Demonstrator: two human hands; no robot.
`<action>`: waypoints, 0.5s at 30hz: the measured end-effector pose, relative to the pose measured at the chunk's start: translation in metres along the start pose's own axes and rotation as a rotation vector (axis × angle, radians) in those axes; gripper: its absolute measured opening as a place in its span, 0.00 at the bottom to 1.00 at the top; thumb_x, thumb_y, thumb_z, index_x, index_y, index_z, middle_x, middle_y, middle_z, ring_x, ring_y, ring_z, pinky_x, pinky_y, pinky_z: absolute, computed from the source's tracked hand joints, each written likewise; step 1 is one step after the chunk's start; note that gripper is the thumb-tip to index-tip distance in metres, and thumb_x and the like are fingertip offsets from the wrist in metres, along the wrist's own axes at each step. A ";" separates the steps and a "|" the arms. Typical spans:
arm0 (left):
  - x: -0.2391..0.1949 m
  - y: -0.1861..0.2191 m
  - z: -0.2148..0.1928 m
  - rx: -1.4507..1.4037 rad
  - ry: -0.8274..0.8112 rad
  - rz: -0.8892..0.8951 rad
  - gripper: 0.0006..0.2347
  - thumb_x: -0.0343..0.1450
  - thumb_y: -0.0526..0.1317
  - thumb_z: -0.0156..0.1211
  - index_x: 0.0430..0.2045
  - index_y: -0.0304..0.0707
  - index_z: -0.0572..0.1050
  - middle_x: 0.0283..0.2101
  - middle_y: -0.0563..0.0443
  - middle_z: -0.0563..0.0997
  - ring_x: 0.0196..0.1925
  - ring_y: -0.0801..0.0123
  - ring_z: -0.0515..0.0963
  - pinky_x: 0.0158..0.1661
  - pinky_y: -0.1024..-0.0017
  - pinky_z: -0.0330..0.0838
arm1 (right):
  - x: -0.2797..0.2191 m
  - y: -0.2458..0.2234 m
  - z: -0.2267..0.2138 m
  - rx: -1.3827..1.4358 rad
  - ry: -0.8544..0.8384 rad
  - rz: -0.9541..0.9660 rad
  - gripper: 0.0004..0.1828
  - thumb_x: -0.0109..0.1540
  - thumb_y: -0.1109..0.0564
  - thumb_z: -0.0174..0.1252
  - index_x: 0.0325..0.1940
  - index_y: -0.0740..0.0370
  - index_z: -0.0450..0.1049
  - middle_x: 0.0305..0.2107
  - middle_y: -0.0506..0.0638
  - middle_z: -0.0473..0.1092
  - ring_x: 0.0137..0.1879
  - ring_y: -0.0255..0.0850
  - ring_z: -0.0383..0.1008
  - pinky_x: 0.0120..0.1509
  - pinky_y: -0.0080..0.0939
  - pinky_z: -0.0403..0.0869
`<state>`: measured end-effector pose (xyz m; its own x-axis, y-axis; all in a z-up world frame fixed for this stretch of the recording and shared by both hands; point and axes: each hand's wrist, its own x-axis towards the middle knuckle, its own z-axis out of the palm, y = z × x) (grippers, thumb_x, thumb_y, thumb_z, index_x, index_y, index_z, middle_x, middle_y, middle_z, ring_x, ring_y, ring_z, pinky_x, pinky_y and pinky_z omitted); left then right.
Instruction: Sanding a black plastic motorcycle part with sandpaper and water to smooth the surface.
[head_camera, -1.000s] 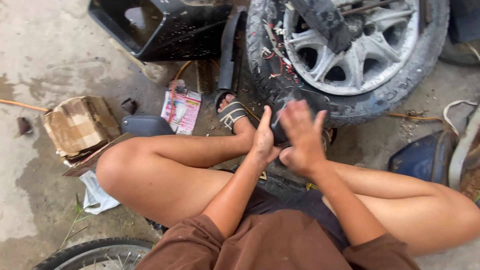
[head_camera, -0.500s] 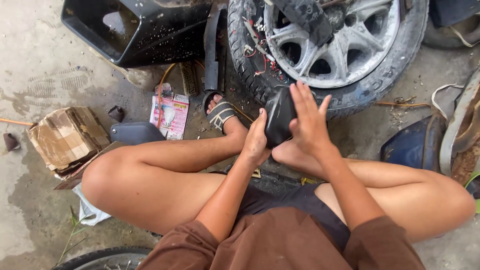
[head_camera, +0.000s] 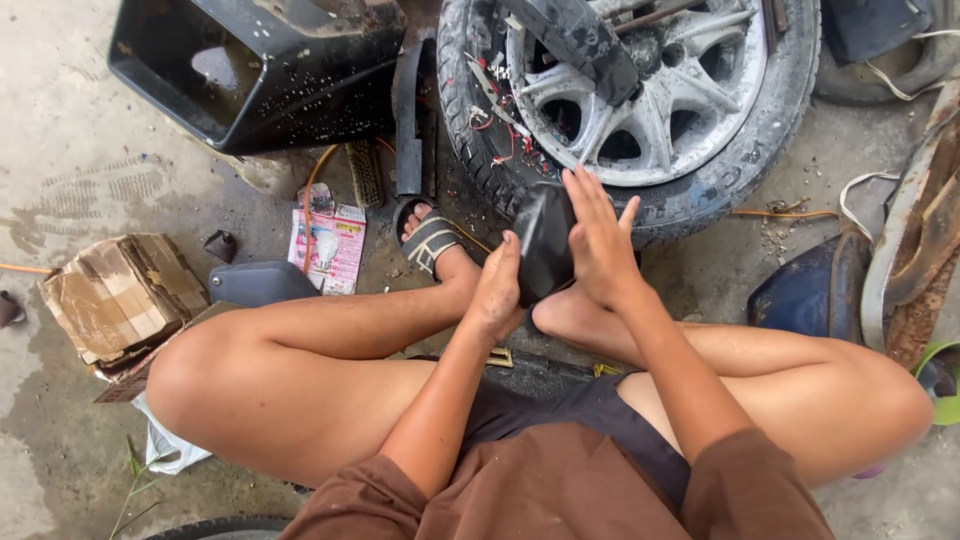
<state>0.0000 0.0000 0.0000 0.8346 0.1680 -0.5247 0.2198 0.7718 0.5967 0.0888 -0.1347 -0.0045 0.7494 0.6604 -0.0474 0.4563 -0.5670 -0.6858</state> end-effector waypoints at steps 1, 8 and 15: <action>-0.001 -0.004 0.000 0.020 -0.016 -0.002 0.24 0.81 0.55 0.41 0.36 0.33 0.81 0.32 0.40 0.84 0.32 0.64 0.85 0.35 0.68 0.82 | -0.001 -0.006 -0.005 0.045 0.007 0.042 0.57 0.61 0.17 0.09 0.82 0.51 0.47 0.77 0.58 0.43 0.82 0.58 0.37 0.68 0.84 0.20; -0.011 0.016 0.013 0.098 -0.011 0.070 0.16 0.79 0.48 0.51 0.32 0.35 0.80 0.24 0.51 0.80 0.26 0.75 0.77 0.29 0.75 0.77 | -0.001 -0.009 -0.013 0.067 -0.038 0.137 0.52 0.65 0.21 0.09 0.82 0.52 0.46 0.77 0.58 0.44 0.81 0.59 0.39 0.68 0.88 0.22; -0.028 0.056 0.044 0.112 -0.032 0.080 0.13 0.75 0.45 0.61 0.21 0.40 0.74 0.17 0.59 0.73 0.19 0.82 0.68 0.24 0.84 0.64 | 0.000 0.000 -0.007 0.065 -0.007 0.061 0.53 0.64 0.21 0.10 0.82 0.51 0.46 0.77 0.57 0.45 0.82 0.57 0.39 0.69 0.86 0.26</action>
<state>0.0116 0.0118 0.0748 0.8671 0.2050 -0.4539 0.2053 0.6832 0.7008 0.0922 -0.1387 0.0006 0.7711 0.6295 -0.0954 0.3778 -0.5730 -0.7273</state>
